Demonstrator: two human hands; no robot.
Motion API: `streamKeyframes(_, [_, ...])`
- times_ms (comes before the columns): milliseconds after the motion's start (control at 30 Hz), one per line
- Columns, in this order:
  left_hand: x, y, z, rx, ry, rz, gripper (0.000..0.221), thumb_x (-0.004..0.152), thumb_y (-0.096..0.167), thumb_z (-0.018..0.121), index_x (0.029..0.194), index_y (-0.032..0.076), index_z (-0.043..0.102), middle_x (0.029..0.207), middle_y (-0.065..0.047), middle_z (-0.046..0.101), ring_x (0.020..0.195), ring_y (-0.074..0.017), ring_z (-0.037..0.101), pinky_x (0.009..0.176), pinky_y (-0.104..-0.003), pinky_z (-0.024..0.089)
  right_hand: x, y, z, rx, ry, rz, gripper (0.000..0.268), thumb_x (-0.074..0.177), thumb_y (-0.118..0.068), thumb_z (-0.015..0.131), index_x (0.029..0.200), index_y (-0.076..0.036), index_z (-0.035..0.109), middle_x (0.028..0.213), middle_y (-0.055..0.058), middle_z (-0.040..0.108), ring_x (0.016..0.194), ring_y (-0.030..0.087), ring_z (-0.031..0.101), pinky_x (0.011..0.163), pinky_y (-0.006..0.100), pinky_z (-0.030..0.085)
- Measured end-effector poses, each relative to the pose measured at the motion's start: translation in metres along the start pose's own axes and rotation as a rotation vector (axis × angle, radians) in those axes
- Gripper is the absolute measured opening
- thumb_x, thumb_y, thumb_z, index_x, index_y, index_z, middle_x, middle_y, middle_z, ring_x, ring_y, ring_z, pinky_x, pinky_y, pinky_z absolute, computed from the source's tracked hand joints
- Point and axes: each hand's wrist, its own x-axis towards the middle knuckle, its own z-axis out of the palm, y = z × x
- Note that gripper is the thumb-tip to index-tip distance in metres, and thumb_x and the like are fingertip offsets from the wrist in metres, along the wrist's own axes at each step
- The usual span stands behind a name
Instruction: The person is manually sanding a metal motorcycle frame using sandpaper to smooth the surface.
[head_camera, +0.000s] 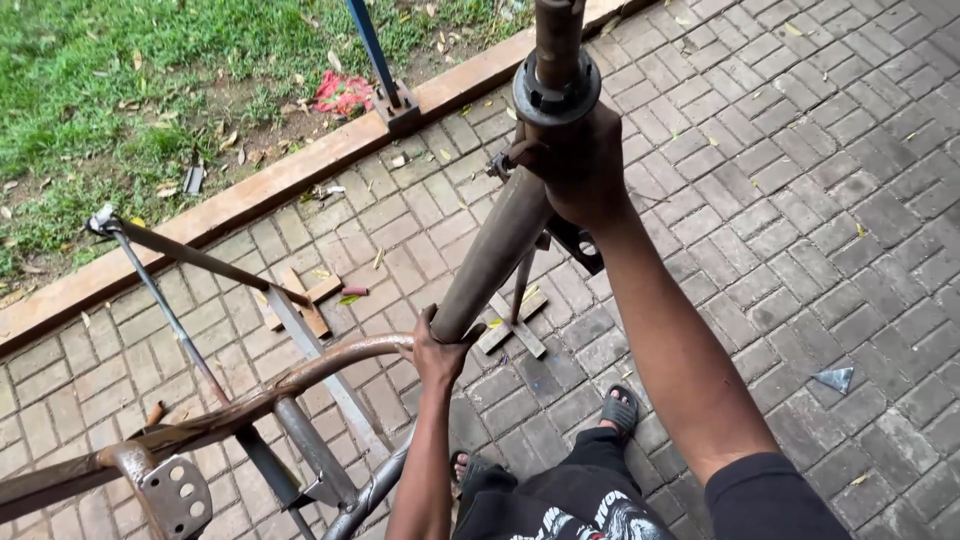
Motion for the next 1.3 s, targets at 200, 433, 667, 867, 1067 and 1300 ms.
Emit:
streamKeyframes(200, [0.012, 0.197, -0.009, -0.099, 0.247, 0.732, 0.095, 0.058, 0.054, 0.093, 0.136, 0.011, 0.056, 0.125, -0.012, 0.073, 0.115, -0.0308, 0.070, 0.121, -0.058, 0.019, 0.004, -0.001, 0.002, 0.215, 0.003, 0.159, 0.031, 0.090, -0.022, 0.084, 0.086, -0.001, 0.061, 0.082, 0.008, 0.063, 0.078, 0.018, 0.060, 0.074, 0.033, 0.051])
streamKeyframes(433, [0.025, 0.149, 0.000, -0.076, 0.287, 0.844, 0.083, 0.066, 0.051, 0.091, 0.130, 0.007, 0.061, 0.124, -0.004, 0.072, 0.090, -0.0228, 0.077, 0.123, -0.057, 0.025, 0.002, -0.006, 0.002, 0.180, -0.029, 0.194, 0.039, 0.089, -0.036, 0.080, 0.083, -0.002, 0.060, 0.082, 0.008, 0.061, 0.076, 0.019, 0.059, 0.070, 0.034, 0.053])
streamKeyframes(667, [0.029, -0.007, 0.012, 0.041, 0.027, 0.166, 0.094, 0.053, 0.060, 0.093, 0.132, 0.020, 0.061, 0.120, -0.005, 0.072, 0.113, -0.0267, 0.068, 0.106, -0.042, 0.047, 0.002, 0.008, 0.006, 0.008, -0.024, 0.089, 0.051, 0.093, -0.040, 0.077, 0.084, 0.006, 0.058, 0.078, 0.017, 0.063, 0.075, 0.026, 0.064, 0.071, 0.038, 0.051])
streamKeyframes(867, [0.018, 0.196, -0.017, -0.203, 0.174, 0.737, 0.097, 0.050, 0.036, 0.097, 0.135, 0.007, 0.060, 0.122, -0.016, 0.072, 0.117, -0.0359, 0.069, 0.114, -0.054, 0.042, -0.002, 0.014, 0.008, 0.085, 0.077, 0.125, 0.044, 0.086, -0.026, 0.094, 0.092, 0.008, 0.067, 0.079, 0.016, 0.069, 0.079, 0.012, 0.057, 0.073, 0.035, 0.049])
streamKeyframes(1067, [0.034, 0.171, -0.006, -0.155, 0.253, 0.880, 0.092, 0.053, 0.039, 0.090, 0.135, 0.011, 0.058, 0.120, -0.009, 0.072, 0.114, -0.0287, 0.070, 0.118, -0.053, 0.037, -0.001, 0.021, 0.012, 0.026, 0.067, 0.090, 0.050, 0.087, -0.037, 0.092, 0.090, 0.006, 0.067, 0.076, 0.017, 0.069, 0.071, 0.017, 0.059, 0.072, 0.035, 0.050])
streamKeyframes(1300, [0.033, -0.042, 0.021, -0.002, 0.060, 0.153, 0.108, 0.043, 0.056, 0.100, 0.136, 0.018, 0.059, 0.119, -0.004, 0.072, 0.122, -0.0233, 0.066, 0.122, -0.041, 0.033, 0.006, -0.004, 0.010, 0.012, 0.020, 0.172, 0.049, 0.097, -0.020, 0.085, 0.100, 0.019, 0.056, 0.077, 0.022, 0.063, 0.088, 0.017, 0.056, 0.081, 0.034, 0.050])
